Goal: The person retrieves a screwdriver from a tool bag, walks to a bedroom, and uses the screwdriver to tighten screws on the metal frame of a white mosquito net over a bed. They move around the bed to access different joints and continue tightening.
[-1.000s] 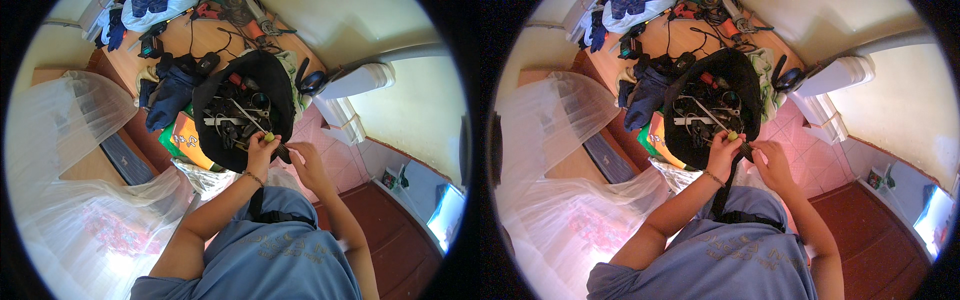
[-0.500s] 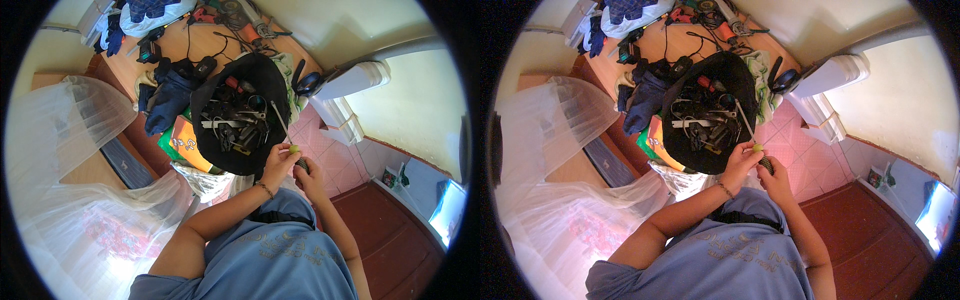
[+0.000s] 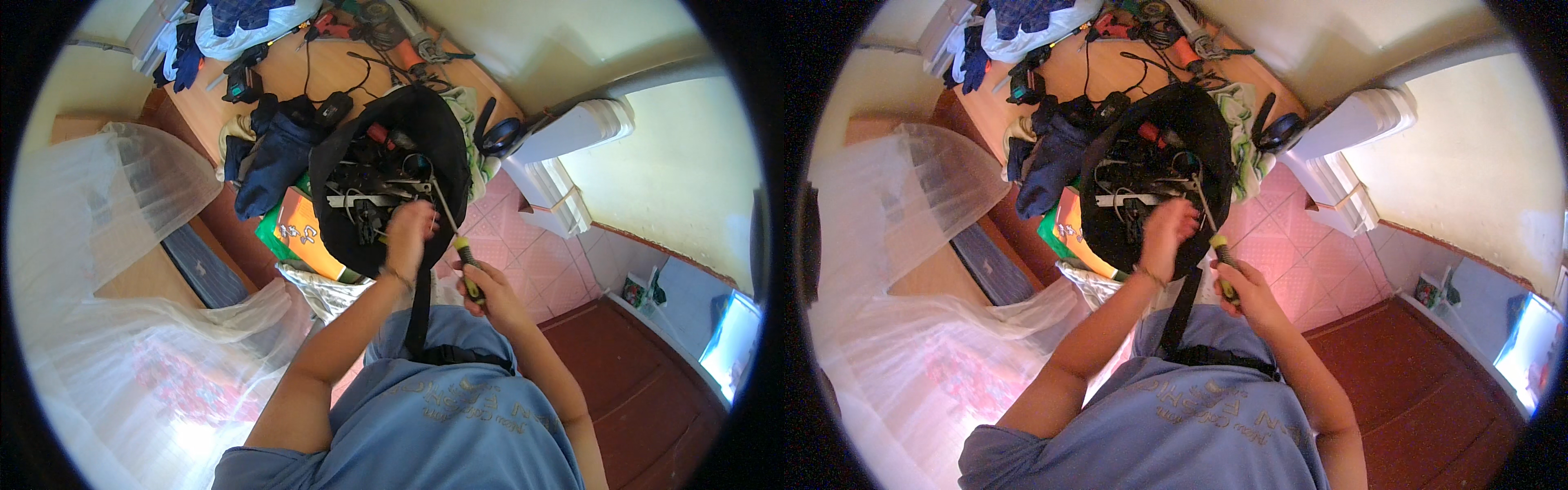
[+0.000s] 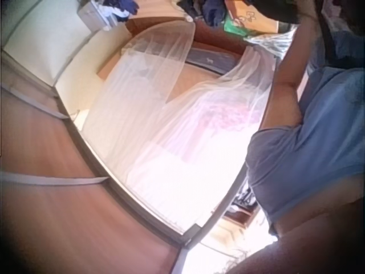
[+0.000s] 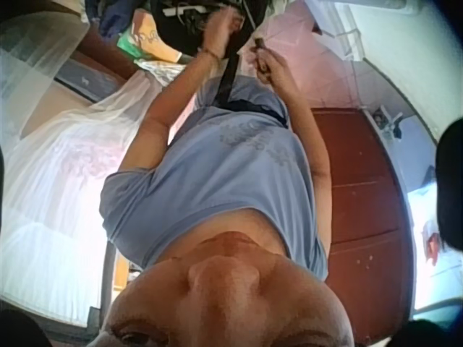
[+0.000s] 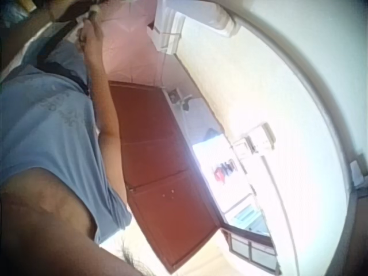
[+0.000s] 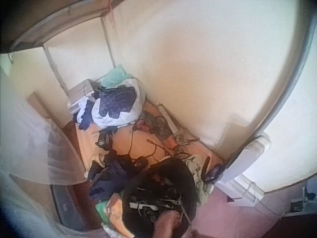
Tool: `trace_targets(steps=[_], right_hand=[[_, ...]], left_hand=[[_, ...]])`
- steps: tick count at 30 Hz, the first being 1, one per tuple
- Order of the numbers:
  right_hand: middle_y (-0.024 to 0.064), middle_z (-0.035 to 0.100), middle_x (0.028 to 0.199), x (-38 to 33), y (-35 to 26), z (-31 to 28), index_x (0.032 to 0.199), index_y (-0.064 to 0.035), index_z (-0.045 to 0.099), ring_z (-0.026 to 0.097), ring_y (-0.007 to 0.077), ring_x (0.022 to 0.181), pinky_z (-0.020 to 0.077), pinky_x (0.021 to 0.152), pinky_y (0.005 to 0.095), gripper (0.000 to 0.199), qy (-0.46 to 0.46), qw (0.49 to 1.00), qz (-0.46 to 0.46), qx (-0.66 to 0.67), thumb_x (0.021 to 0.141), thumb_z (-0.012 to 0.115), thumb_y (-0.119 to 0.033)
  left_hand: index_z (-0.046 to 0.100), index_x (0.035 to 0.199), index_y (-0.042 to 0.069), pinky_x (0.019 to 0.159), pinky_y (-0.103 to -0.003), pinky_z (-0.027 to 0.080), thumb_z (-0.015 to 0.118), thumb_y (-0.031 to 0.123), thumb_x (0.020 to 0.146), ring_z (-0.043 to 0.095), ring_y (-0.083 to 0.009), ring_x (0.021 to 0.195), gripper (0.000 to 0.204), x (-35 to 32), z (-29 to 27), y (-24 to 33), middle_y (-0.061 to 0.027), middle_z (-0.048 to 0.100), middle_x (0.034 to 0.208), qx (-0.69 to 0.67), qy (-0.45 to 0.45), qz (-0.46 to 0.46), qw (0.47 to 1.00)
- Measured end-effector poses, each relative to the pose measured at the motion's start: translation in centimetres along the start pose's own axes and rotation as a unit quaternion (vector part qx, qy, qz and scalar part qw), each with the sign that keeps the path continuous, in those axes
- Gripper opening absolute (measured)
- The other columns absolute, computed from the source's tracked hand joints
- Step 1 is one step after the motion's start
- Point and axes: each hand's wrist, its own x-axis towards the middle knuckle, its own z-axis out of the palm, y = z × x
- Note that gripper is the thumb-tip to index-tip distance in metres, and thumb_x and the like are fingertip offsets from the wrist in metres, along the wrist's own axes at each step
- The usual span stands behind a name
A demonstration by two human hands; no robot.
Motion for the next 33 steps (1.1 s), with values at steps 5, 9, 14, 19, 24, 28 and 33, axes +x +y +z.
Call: trace_targets(steps=[5, 9, 14, 19, 24, 28, 33], right_hand=[[0.0030, 0.050, 0.073, 6.4, 1.5, 4.1, 0.117, -0.0050, 0.046, 0.041, 0.0087, 0.045, 0.0338, 0.038, 0.0221, 0.037, 0.027, 0.998, 0.008, -0.053, 0.091, 0.053, -0.031], [0.0074, 0.053, 0.088, 9.7, 2.7, 6.0, 0.132, -0.0024, 0.033, 0.053, 0.0129, 0.056, 0.0453, 0.048, 0.0248, 0.055, 0.068, 0.996, -0.022, -0.052, 0.089, 0.057, -0.027], [0.0083, 0.060, 0.097, 8.0, 2.7, 2.7, 0.125, -0.0010, 0.045, 0.057, 0.0118, 0.068, 0.0472, 0.061, 0.0235, 0.041, -0.006, 0.993, -0.045, -0.112, 0.091, 0.054, -0.022], [0.0068, 0.061, 0.092, 4.4, 3.1, -0.9, 0.111, 0.0007, 0.056, 0.056, 0.0107, 0.076, 0.0472, 0.066, 0.0230, 0.027, 0.048, 0.992, -0.050, -0.106, 0.093, 0.051, -0.018], [0.0062, 0.061, 0.091, 3.2, 3.5, -1.6, 0.109, 0.0006, 0.058, 0.056, 0.0111, 0.078, 0.0477, 0.069, 0.0236, 0.025, 0.095, 0.989, -0.079, -0.079, 0.093, 0.050, -0.017], [0.0059, 0.061, 0.089, 3.5, 3.8, -1.1, 0.108, 0.0016, 0.058, 0.056, 0.0113, 0.079, 0.0478, 0.070, 0.0238, 0.023, 0.116, 0.986, -0.103, -0.061, 0.093, 0.049, -0.015], [0.0055, 0.061, 0.089, 3.8, 3.9, -0.7, 0.107, 0.0009, 0.059, 0.055, 0.0107, 0.076, 0.0474, 0.071, 0.0239, 0.024, 0.107, 0.984, -0.121, -0.076, 0.094, 0.049, -0.016]], left_hand=[[0.056, 0.110, -0.002, 0.083, -0.037, 0.047, 0.056, 0.016, 0.086, 0.060, -0.0307, 0.095, 0.030, 12.2, -7.5, -0.2, -0.0197, 0.061, 0.105, 0.310, 0.278, 0.085, 0.905], [0.051, 0.120, -0.004, 0.095, -0.039, 0.041, 0.054, 0.021, 0.085, 0.052, -0.0328, 0.111, 0.043, 19.2, -11.8, -2.6, -0.0213, 0.052, 0.122, 0.539, 0.289, -0.026, 0.791], [0.048, 0.122, -0.004, 0.097, -0.039, 0.039, 0.054, 0.021, 0.086, 0.049, -0.0329, 0.113, 0.045, 22.1, -15.9, -5.0, -0.0210, 0.049, 0.124, 0.686, 0.152, -0.152, 0.695], [0.045, 0.124, -0.005, 0.098, -0.039, 0.038, 0.053, 0.021, 0.086, 0.046, -0.0329, 0.116, 0.047, 22.5, -17.6, -4.1, -0.0207, 0.046, 0.127, 0.734, 0.073, -0.191, 0.648], [0.043, 0.126, -0.005, 0.100, -0.039, 0.036, 0.053, 0.021, 0.086, 0.044, -0.0329, 0.118, 0.048, 22.6, -17.9, -2.6, -0.0203, 0.043, 0.130, 0.759, 0.026, -0.205, 0.618], [0.041, 0.128, -0.005, 0.101, -0.039, 0.035, 0.052, 0.021, 0.087, 0.042, -0.0329, 0.120, 0.050, 22.7, -17.2, -2.9, -0.0201, 0.041, 0.132, 0.780, 0.002, -0.204, 0.592], [0.038, 0.130, -0.005, 0.103, -0.039, 0.033, 0.052, 0.021, 0.087, 0.039, -0.0329, 0.123, 0.052, 22.0, -15.9, -3.5, -0.0198, 0.038, 0.135, 0.810, -0.030, -0.186, 0.556]])
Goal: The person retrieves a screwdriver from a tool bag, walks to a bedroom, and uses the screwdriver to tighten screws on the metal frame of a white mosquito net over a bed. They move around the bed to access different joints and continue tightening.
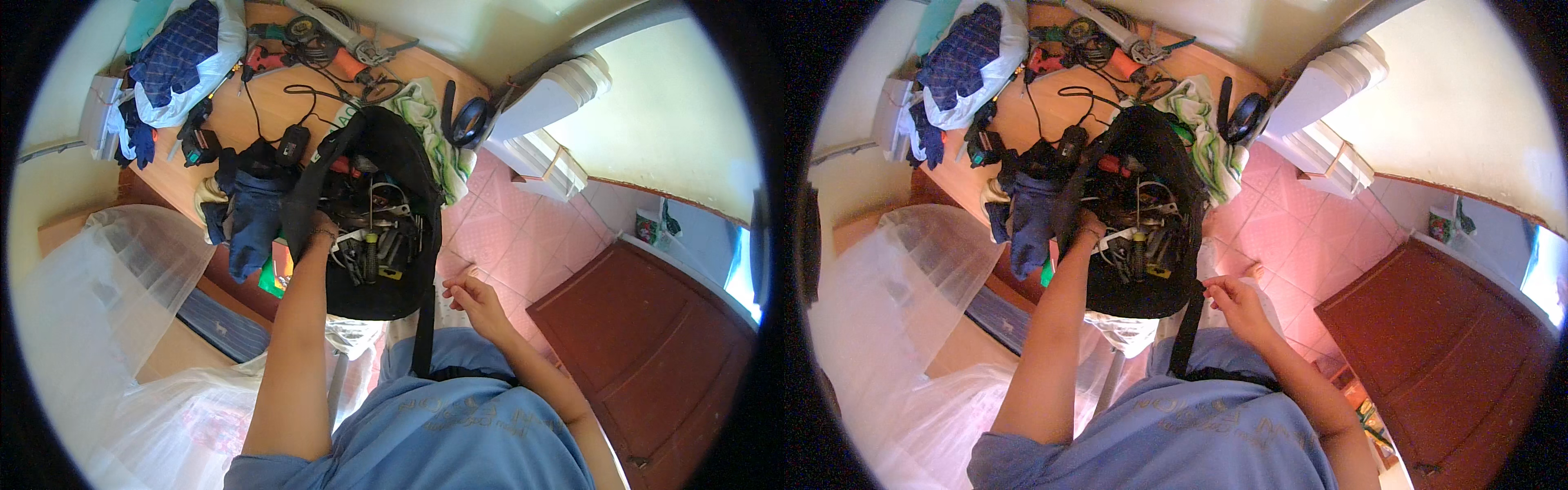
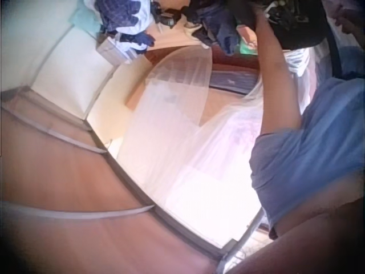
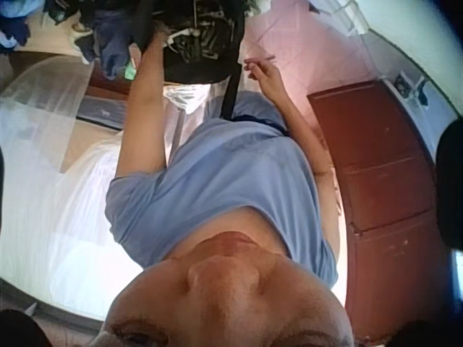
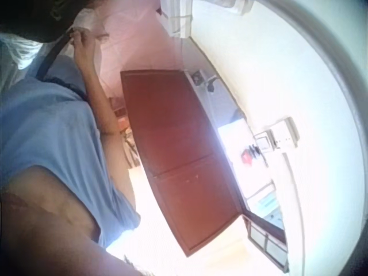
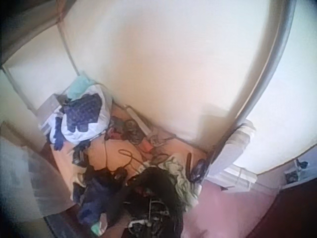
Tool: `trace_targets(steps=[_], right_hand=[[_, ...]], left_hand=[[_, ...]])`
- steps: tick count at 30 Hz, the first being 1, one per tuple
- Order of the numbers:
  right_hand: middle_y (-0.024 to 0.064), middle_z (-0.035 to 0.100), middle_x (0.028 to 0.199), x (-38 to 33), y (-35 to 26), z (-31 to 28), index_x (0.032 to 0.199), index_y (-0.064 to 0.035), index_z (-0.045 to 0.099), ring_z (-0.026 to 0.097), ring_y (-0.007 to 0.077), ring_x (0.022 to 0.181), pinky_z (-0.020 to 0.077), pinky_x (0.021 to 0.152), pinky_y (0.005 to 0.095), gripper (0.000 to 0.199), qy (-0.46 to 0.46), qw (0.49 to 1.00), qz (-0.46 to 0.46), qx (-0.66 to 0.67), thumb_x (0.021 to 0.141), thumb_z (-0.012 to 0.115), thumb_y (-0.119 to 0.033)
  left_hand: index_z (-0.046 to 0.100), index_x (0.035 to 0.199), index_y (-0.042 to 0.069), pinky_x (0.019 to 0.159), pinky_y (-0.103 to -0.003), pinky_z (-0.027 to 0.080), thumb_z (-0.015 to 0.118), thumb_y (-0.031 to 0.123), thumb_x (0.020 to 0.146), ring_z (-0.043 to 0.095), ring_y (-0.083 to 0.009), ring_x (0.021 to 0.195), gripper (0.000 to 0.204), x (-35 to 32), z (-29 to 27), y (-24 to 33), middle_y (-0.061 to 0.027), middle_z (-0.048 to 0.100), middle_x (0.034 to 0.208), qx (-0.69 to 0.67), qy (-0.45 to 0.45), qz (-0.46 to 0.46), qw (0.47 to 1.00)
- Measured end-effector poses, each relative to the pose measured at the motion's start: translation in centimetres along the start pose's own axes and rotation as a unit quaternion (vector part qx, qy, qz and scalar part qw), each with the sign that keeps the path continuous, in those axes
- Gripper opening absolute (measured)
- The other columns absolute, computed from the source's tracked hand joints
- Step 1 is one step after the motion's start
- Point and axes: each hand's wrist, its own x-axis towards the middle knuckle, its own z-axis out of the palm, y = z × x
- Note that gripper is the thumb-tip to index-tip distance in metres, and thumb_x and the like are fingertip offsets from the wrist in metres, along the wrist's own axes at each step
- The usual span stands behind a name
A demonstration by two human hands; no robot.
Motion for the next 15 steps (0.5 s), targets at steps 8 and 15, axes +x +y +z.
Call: trace_targets(steps=[8, 15], right_hand=[[0.0054, 0.060, 0.089, -0.6, 0.5, -0.8, 0.106, 0.0004, 0.059, 0.055, 0.0106, 0.076, 0.0474, 0.071, 0.0239, 0.023, -0.008, 1.000, -0.008, -0.020, 0.093, 0.049, -0.016], [0.0050, 0.062, 0.085, -1.4, 1.9, -1.8, 0.106, 0.0012, 0.060, 0.056, 0.0110, 0.074, 0.0473, 0.068, 0.0243, 0.024, 0.019, 0.999, -0.031, -0.018, 0.092, 0.049, -0.015]], left_hand=[[0.033, 0.133, -0.005, 0.106, -0.038, 0.031, 0.051, 0.020, 0.088, 0.035, -0.0329, 0.127, 0.055, -0.9, -1.8, -2.0, -0.0192, 0.033, 0.139, 0.019, -0.064, 0.047, 0.997], [0.030, 0.136, -0.005, 0.108, -0.038, 0.029, 0.050, 0.020, 0.088, 0.031, -0.0330, 0.130, 0.058, -2.2, -1.5, -0.9, -0.0188, 0.029, 0.143, 0.094, -0.037, 0.040, 0.994]])
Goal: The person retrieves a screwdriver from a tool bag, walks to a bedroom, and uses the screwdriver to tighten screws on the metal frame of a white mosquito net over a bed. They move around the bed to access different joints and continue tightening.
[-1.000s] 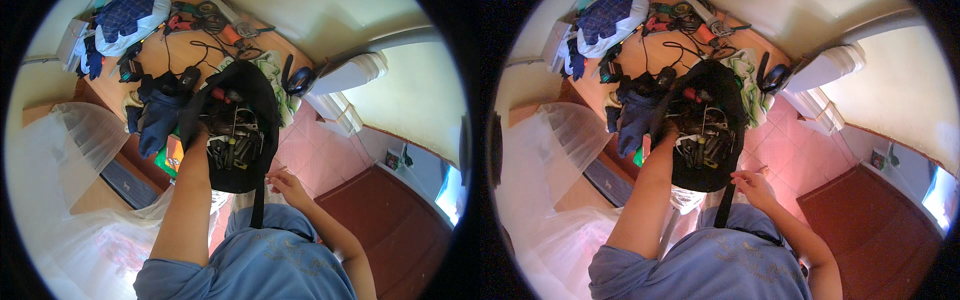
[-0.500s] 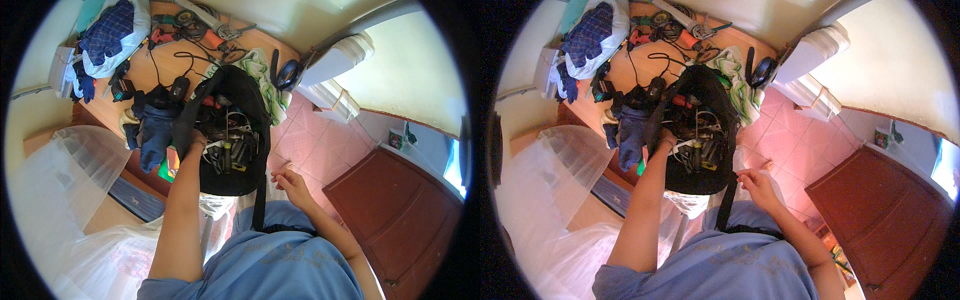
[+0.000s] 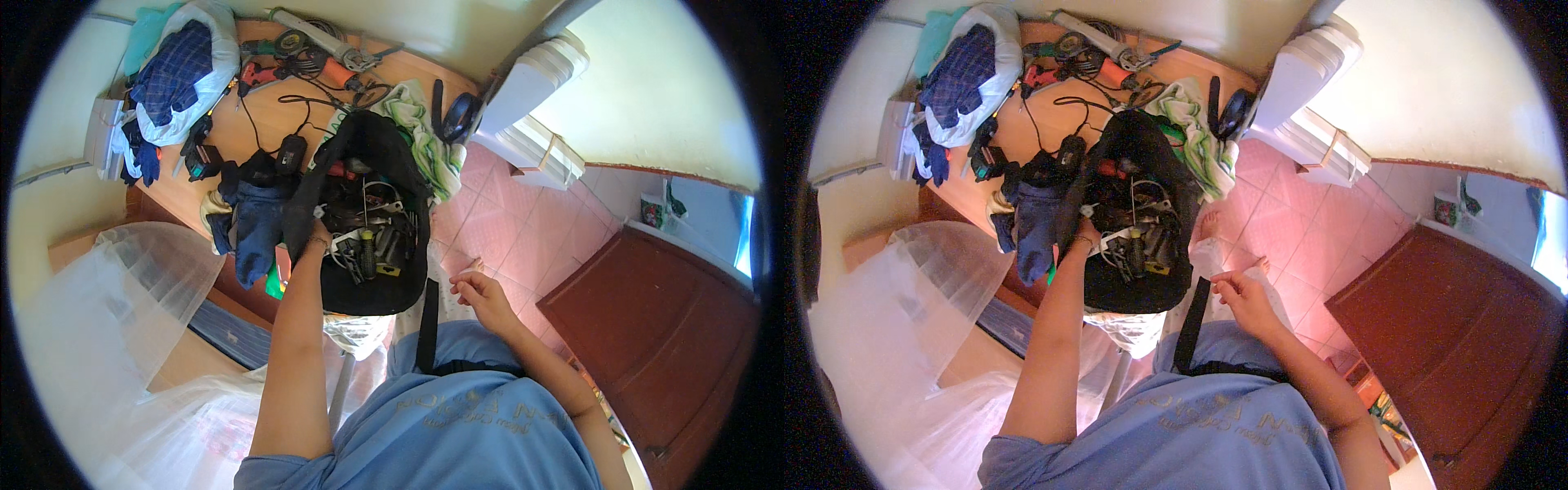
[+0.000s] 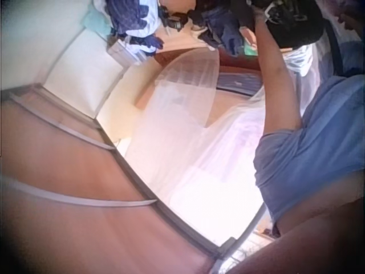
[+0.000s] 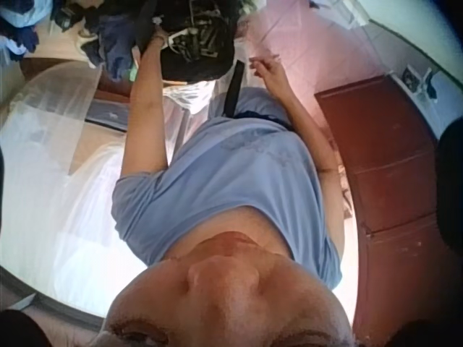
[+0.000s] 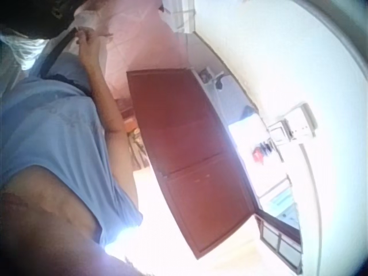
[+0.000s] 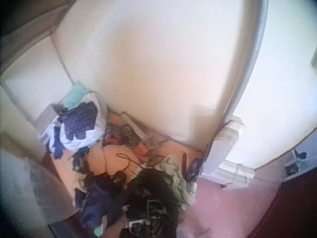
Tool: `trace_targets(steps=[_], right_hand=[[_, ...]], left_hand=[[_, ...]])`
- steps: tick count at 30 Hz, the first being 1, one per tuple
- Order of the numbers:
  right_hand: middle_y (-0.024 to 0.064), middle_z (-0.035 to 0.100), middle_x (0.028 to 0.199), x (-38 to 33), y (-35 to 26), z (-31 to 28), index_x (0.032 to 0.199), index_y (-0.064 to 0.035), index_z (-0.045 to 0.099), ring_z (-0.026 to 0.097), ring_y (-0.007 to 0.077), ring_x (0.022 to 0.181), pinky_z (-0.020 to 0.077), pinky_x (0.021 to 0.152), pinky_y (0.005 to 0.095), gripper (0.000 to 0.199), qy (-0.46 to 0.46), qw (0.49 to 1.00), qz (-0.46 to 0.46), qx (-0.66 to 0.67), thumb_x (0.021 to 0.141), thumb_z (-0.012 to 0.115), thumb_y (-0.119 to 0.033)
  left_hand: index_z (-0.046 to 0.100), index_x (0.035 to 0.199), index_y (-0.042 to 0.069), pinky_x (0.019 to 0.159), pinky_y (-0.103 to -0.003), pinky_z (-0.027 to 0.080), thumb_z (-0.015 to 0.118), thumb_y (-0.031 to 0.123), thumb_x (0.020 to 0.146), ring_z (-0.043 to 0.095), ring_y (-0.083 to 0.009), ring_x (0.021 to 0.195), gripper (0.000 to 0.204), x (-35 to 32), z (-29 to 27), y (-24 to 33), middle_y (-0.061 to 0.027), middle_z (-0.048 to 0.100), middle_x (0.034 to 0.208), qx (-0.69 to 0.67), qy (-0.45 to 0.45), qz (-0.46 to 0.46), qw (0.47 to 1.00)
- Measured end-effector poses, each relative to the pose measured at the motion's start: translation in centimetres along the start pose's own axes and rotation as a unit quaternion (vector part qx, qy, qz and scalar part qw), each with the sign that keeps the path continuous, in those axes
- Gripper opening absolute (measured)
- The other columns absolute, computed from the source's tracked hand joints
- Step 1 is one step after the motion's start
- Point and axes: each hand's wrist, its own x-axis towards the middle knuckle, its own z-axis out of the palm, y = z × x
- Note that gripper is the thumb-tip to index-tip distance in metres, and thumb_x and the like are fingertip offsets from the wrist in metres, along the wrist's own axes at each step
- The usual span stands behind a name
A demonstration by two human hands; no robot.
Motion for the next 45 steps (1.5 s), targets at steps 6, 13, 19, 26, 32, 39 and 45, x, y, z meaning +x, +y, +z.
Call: trace_targets(steps=[6, 13, 19, 26, 32, 39, 45], right_hand=[[0.0061, 0.062, 0.085, -0.4, 1.0, -0.4, 0.105, 0.0016, 0.059, 0.057, 0.0118, 0.074, 0.0472, 0.068, 0.0250, 0.024, 0.019, 1.000, -0.002, 0.000, 0.091, 0.050, -0.015], [0.0060, 0.062, 0.085, -0.8, 1.5, -0.6, 0.105, 0.0012, 0.059, 0.057, 0.0118, 0.076, 0.0471, 0.068, 0.0249, 0.023, 0.028, 0.999, 0.022, 0.012, 0.092, 0.049, -0.015], [0.0055, 0.062, 0.091, -1.7, -0.9, -1.3, 0.111, -0.0004, 0.057, 0.057, 0.0109, 0.078, 0.0471, 0.070, 0.0238, 0.027, -0.017, 0.998, 0.025, 0.061, 0.092, 0.051, -0.018], [0.0044, 0.057, 0.101, -4.7, -3.4, -2.0, 0.132, -0.0039, 0.036, 0.056, 0.0106, 0.087, 0.0473, 0.076, 0.0259, 0.049, -0.023, 0.966, -0.114, 0.230, 0.090, 0.058, -0.015], [0.0051, 0.058, 0.100, -9.1, -1.2, -9.8, 0.129, -0.0041, 0.038, 0.059, 0.0138, 0.087, 0.0494, 0.078, 0.0294, 0.045, -0.020, 0.953, -0.096, 0.287, 0.090, 0.057, -0.016], [0.0113, 0.060, 0.098, -17.3, 4.5, -24.1, 0.120, -0.0052, 0.047, 0.059, 0.0197, 0.090, 0.0482, 0.080, 0.0345, 0.043, -0.181, 0.898, -0.097, 0.388, 0.093, 0.045, -0.039], [0.0154, 0.058, 0.090, -22.1, 8.3, -33.1, 0.108, -0.0017, 0.053, 0.057, 0.0252, 0.085, 0.0451, 0.078, 0.0387, 0.056, -0.161, 0.831, -0.088, 0.525, 0.087, 0.039, -0.052]], left_hand=[[0.041, 0.127, 0.002, 0.088, -0.045, 0.041, 0.043, 0.032, 0.091, 0.048, -0.0296, 0.098, 0.047, 0.2, -3.9, -0.5, -0.0158, 0.046, 0.121, -0.259, 0.015, -0.087, 0.962], [0.049, 0.115, 0.005, 0.079, -0.047, 0.048, 0.043, 0.036, 0.091, 0.058, -0.0234, 0.067, 0.040, -4.9, -7.3, 0.5, -0.0132, 0.059, 0.098, -0.614, -0.027, -0.112, 0.781], [0.049, 0.113, 0.004, 0.084, -0.041, 0.048, 0.052, 0.013, 0.090, 0.057, -0.0267, 0.091, 0.025, -19.1, -5.7, 7.8, -0.0145, 0.058, 0.101, -0.869, -0.045, 0.238, 0.431], [0.030, 0.137, 0.002, 0.095, -0.031, 0.041, 0.047, 0.001, 0.090, 0.049, -0.0185, 0.112, 0.049, -32.5, -2.8, 18.5, -0.0106, 0.051, 0.121, -0.721, -0.058, 0.399, 0.563], [0.032, 0.136, 0.003, 0.095, -0.028, 0.039, 0.052, 0.006, 0.090, 0.051, -0.0126, 0.107, 0.051, -36.5, -1.3, 25.4, -0.0130, 0.051, 0.125, -0.650, -0.069, 0.487, 0.580], [0.044, 0.129, -0.001, 0.090, -0.034, 0.046, 0.046, 0.013, 0.095, 0.058, -0.0195, 0.101, 0.037, -44.1, 1.7, 37.7, -0.0178, 0.060, 0.112, -0.658, -0.104, 0.450, 0.594], [0.046, 0.126, -0.001, 0.088, -0.032, 0.047, 0.047, 0.008, 0.093, 0.059, -0.0194, 0.099, 0.035, -49.7, 4.6, 48.5, -0.0167, 0.061, 0.110, -0.598, -0.160, 0.503, 0.604]])
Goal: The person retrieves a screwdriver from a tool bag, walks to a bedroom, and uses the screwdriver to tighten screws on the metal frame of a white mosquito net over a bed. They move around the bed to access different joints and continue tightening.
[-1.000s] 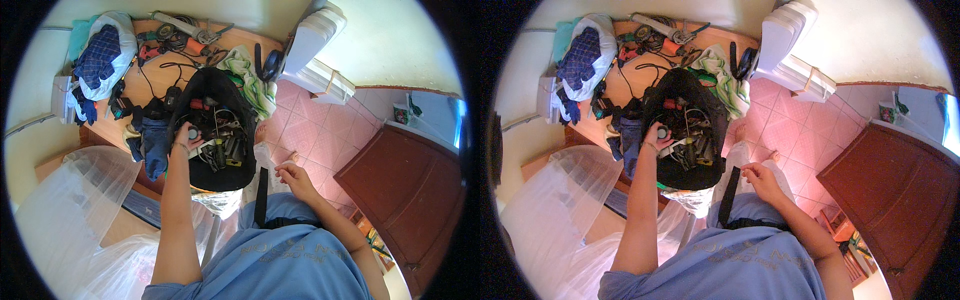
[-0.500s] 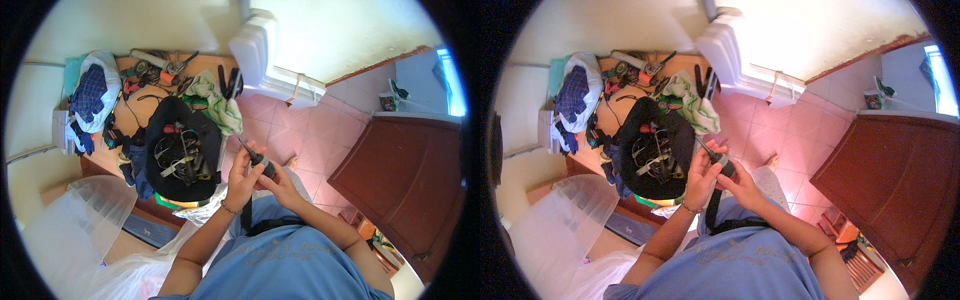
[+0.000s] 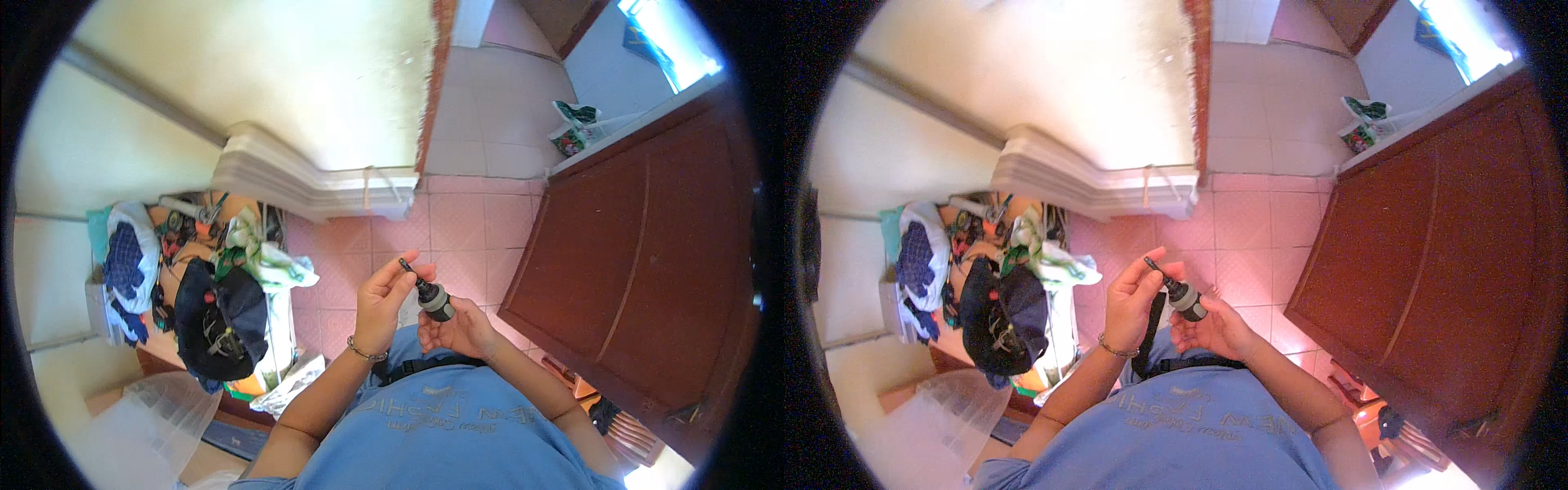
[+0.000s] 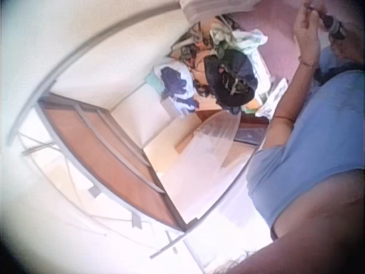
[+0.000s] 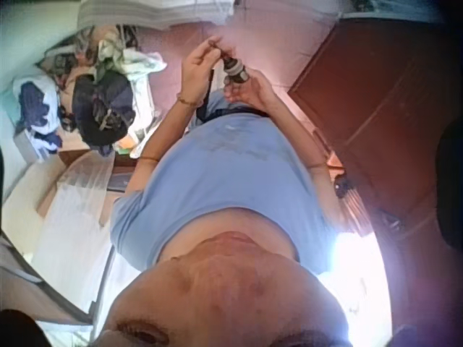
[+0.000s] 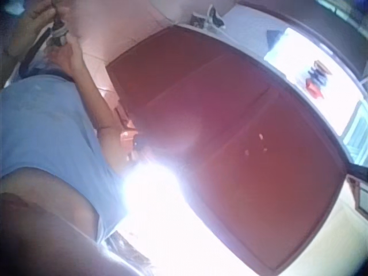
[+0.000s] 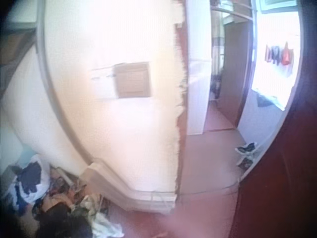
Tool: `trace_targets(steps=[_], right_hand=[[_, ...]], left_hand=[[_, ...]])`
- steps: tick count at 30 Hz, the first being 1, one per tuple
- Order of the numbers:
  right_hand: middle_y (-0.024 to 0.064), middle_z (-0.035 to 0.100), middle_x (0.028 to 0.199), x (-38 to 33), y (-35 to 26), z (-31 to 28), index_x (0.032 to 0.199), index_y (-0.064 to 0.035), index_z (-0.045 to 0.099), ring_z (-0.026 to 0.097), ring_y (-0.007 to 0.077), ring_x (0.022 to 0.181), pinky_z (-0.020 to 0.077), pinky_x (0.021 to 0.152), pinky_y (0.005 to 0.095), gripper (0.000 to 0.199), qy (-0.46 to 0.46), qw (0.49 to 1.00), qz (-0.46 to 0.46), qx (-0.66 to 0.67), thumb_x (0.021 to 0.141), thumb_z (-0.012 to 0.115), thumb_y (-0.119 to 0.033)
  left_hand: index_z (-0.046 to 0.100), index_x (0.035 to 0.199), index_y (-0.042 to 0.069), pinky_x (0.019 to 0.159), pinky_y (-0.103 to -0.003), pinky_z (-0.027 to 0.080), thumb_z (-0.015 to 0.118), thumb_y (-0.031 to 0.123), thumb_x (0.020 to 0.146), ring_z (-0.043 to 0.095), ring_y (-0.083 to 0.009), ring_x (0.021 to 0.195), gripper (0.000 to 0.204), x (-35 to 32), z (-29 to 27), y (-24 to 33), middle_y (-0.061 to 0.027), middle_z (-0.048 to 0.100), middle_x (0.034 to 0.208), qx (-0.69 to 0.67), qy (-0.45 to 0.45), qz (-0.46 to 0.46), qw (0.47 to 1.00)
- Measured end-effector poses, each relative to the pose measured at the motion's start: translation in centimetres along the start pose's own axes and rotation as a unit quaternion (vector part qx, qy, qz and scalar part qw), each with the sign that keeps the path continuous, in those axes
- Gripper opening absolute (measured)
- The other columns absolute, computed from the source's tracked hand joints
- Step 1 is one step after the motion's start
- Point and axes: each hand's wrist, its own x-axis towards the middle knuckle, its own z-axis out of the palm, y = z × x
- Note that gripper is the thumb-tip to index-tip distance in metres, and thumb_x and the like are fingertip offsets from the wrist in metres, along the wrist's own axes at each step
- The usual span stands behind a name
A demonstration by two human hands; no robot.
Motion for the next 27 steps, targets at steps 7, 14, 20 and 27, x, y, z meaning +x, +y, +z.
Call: trace_targets(steps=[7, 14, 20, 27], right_hand=[[0.0112, 0.058, 0.100, -2.7, -7.3, -3.3, 0.116, -0.0025, 0.050, 0.057, 0.0210, 0.087, 0.0477, 0.074, 0.0357, 0.058, -0.037, 0.995, -0.093, 0.015, 0.088, 0.041, -0.052], [0.0106, 0.061, 0.091, -4.8, -17.3, -5.5, 0.117, -0.0043, 0.048, 0.060, 0.0188, 0.069, 0.0514, 0.059, 0.0330, 0.053, -0.027, 0.987, -0.150, -0.047, 0.090, 0.045, -0.049], [0.0113, 0.061, 0.083, -5.8, -24.9, -5.2, 0.106, -0.0048, 0.049, 0.061, 0.0197, 0.065, 0.0527, 0.058, 0.0317, 0.041, 0.150, 0.953, -0.253, -0.072, 0.086, 0.052, -0.041], [0.0093, 0.060, 0.074, -8.7, -29.7, -7.6, 0.099, -0.0029, 0.051, 0.061, 0.0176, 0.062, 0.0509, 0.052, 0.0282, 0.030, 0.229, 0.927, -0.258, -0.149, 0.090, 0.048, -0.031]], left_hand=[[0.052, 0.118, -0.001, 0.082, -0.029, 0.048, 0.049, 0.010, 0.093, 0.060, -0.0175, 0.096, 0.028, 7.1, 7.4, -0.7, -0.0150, 0.063, 0.107, 0.070, -0.063, -0.023, 0.995], [0.060, 0.099, 0.002, 0.074, -0.024, 0.048, 0.046, 0.026, 0.096, 0.060, -0.0114, 0.080, 0.028, 17.8, 15.1, -1.4, -0.0103, 0.066, 0.091, 0.052, -0.178, -0.095, 0.978], [0.057, 0.090, 0.006, 0.049, -0.021, 0.047, 0.046, 0.032, 0.095, 0.059, -0.0099, 0.064, 0.029, 24.3, 22.7, -1.9, -0.0115, 0.066, 0.088, 0.084, -0.185, -0.166, 0.965], [0.059, 0.087, 0.003, 0.046, -0.021, 0.047, 0.047, 0.031, 0.095, 0.059, -0.0108, 0.061, 0.032, 27.5, 26.8, -4.9, -0.0130, 0.066, 0.093, 0.138, -0.192, -0.139, 0.962]])
